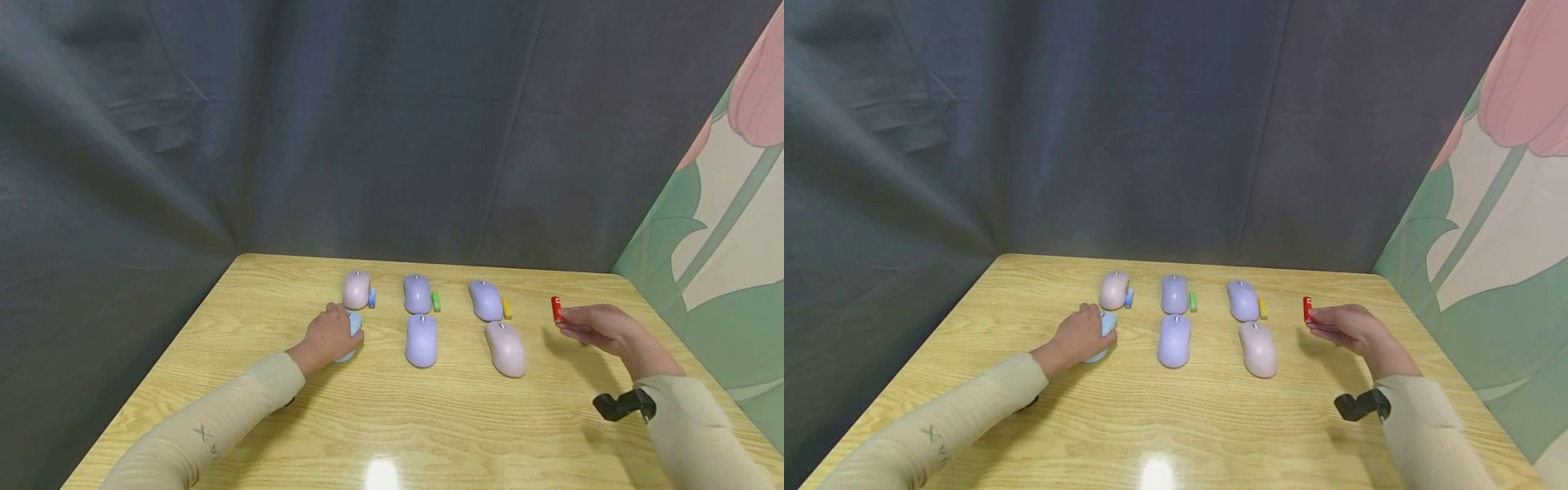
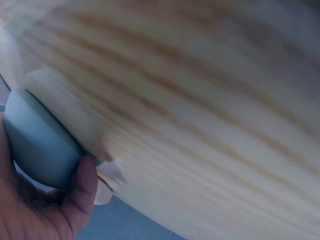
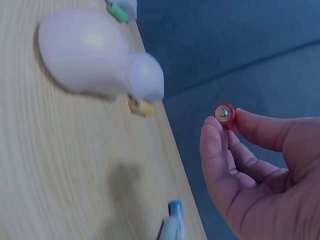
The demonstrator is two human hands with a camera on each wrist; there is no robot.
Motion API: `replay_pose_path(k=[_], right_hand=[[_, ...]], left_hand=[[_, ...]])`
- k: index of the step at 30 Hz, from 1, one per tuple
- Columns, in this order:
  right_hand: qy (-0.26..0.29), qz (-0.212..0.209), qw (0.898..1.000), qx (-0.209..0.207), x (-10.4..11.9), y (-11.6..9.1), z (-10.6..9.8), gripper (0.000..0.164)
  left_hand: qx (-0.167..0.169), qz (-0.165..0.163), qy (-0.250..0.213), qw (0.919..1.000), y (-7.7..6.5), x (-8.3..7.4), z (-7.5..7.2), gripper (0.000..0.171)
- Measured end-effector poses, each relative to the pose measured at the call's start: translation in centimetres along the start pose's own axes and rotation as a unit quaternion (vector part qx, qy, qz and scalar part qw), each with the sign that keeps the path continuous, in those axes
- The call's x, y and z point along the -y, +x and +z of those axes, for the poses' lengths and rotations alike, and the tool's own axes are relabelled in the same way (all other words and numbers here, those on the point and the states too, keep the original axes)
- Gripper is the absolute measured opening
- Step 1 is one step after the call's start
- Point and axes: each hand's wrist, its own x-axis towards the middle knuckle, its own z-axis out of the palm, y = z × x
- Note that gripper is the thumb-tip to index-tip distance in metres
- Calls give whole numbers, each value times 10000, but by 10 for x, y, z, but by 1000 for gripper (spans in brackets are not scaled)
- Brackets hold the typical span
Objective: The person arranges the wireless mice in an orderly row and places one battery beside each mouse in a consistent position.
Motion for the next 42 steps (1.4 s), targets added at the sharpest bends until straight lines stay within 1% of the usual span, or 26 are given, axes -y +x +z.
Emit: replay_pose_path(k=[5, 15, 18, 23, 29, 34, 42], right_hand=[[-78, 27, 10000, -37, 3, 0, 18, 20], [-564, -50, 9984, -34, 5, 2, 50, 14], [-657, -105, 9978, 73, 4, 5, 59, 13], [-779, -117, 9965, 281, 2, 10, 77, 20], [-896, -129, 9945, 517, -1, 16, 102, 17], [-974, -106, 9935, 573, -3, 22, 122, 19], [-989, -162, 9928, 649, -12, 32, 149, 16]], left_hand=[[-27, -5, 19, 10000, 0, 0, 1, 63], [-57, 4, 3, 10000, 0, -2, 1, 62], [-90, 6, -5, 10000, 0, -1, 1, 61], [-81, -47, -33, 10000, -1, 0, 2, 60], [-82, -6, -65, 9999, -1, 0, 2, 59], [-81, -11, -140, 9999, -2, -1, 0, 59], [-58, 4, -111, 9999, -1, -1, -1, 59]])
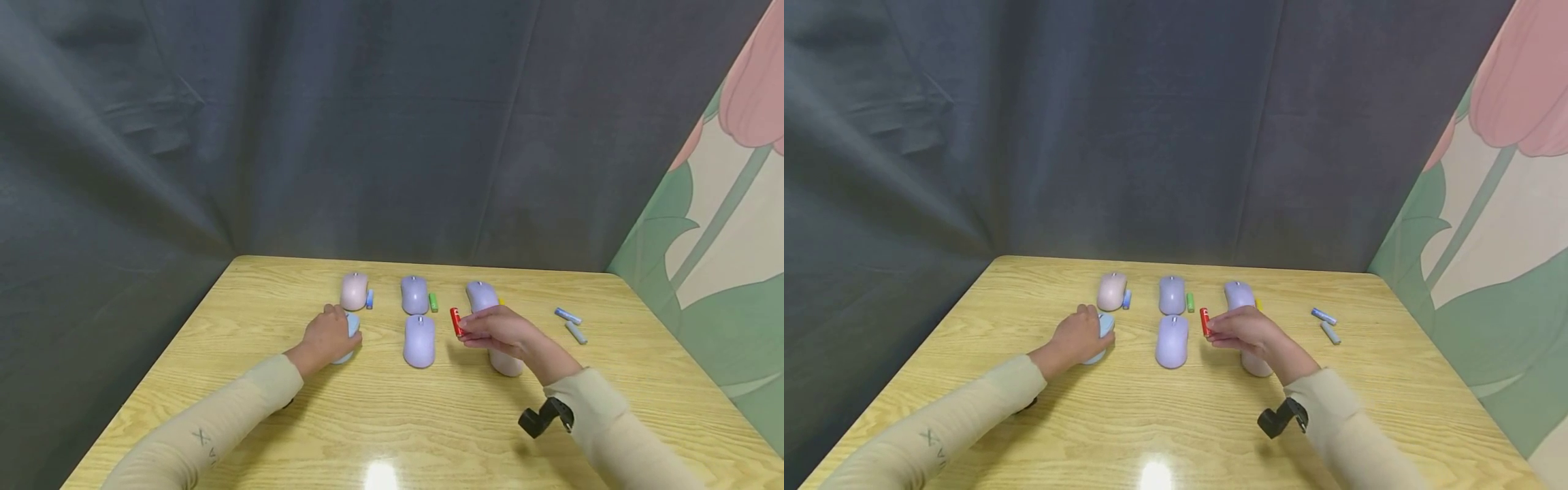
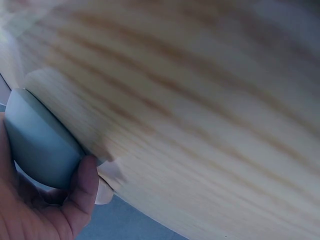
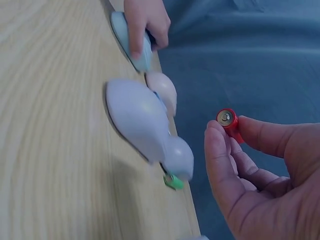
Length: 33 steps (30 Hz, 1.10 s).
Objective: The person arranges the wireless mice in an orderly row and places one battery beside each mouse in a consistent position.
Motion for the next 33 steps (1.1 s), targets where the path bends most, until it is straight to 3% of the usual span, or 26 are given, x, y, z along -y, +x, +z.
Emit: replay_pose_path(k=[16, 33], right_hand=[[32, 126, 9999, 42, 0, 23, 50, 21], [-156, 277, 9989, -348, -3, 52, 102, 16]], left_hand=[[-36, -5, -3, 10000, 3, -1, 0, 59], [-125, 30, 19, 9999, 0, -6, -2, 55]])
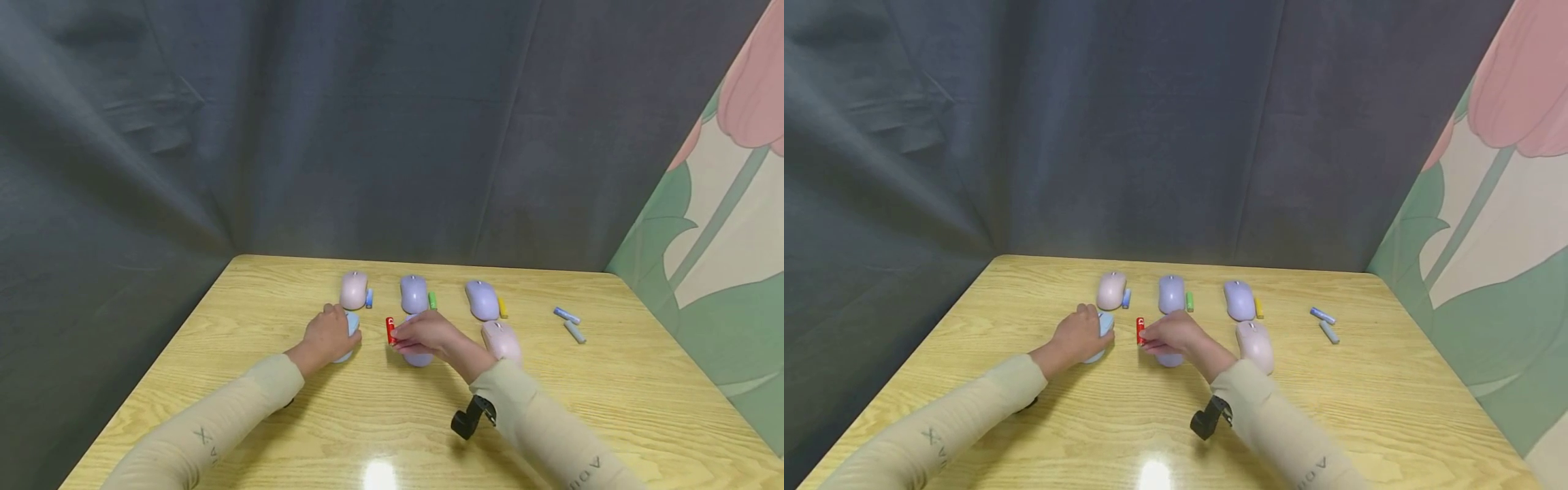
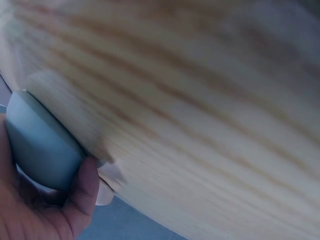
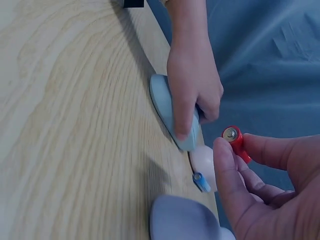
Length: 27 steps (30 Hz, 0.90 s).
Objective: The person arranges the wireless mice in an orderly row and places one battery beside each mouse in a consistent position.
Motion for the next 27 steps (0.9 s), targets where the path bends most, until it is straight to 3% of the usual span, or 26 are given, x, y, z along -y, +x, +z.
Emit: replay_pose_path(k=[11, 27], right_hand=[[-211, 212, 9988, -400, 4, 18, 30, 9], [-608, 375, 9908, -1150, 0, 40, 48, 8]], left_hand=[[-67, 0, 264, 9996, 2, 2, 6, 57], [-37, 18, 294, 9996, 4, 3, 7, 57]])
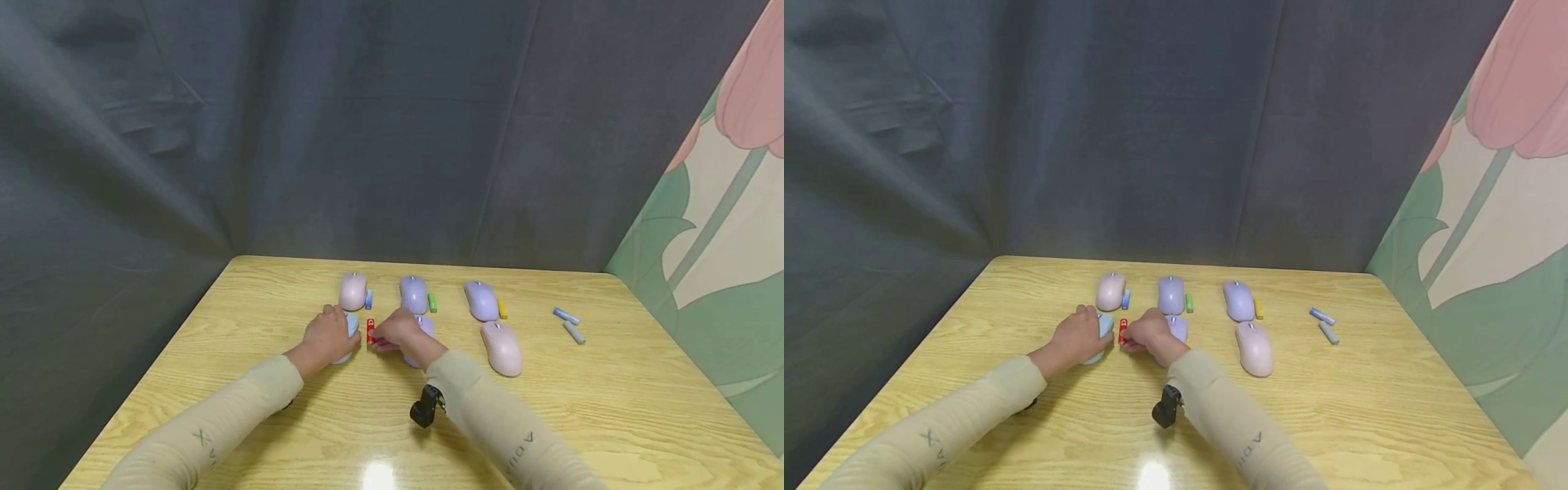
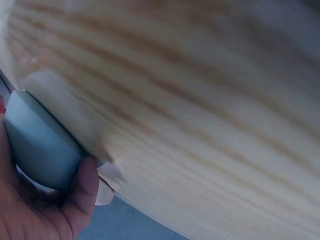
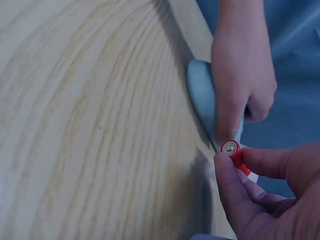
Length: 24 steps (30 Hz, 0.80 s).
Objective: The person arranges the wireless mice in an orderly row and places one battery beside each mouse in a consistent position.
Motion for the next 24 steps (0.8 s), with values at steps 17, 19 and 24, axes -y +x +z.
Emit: replay_pose_path(k=[17, 19, 24], right_hand=[[-1091, -187, 9927, -470, -7, 8, 14, 12], [-1265, -286, 9903, -504, -5, 7, 15, 12], [-1800, -525, 9809, -510, -2, 3, 15, 13]], left_hand=[[-16, 45, -127, 9999, -2, 0, -1, 56], [-3, 22, -132, 9999, -1, 0, -1, 56], [35, -31, -151, 9999, -1, 0, -2, 57]])
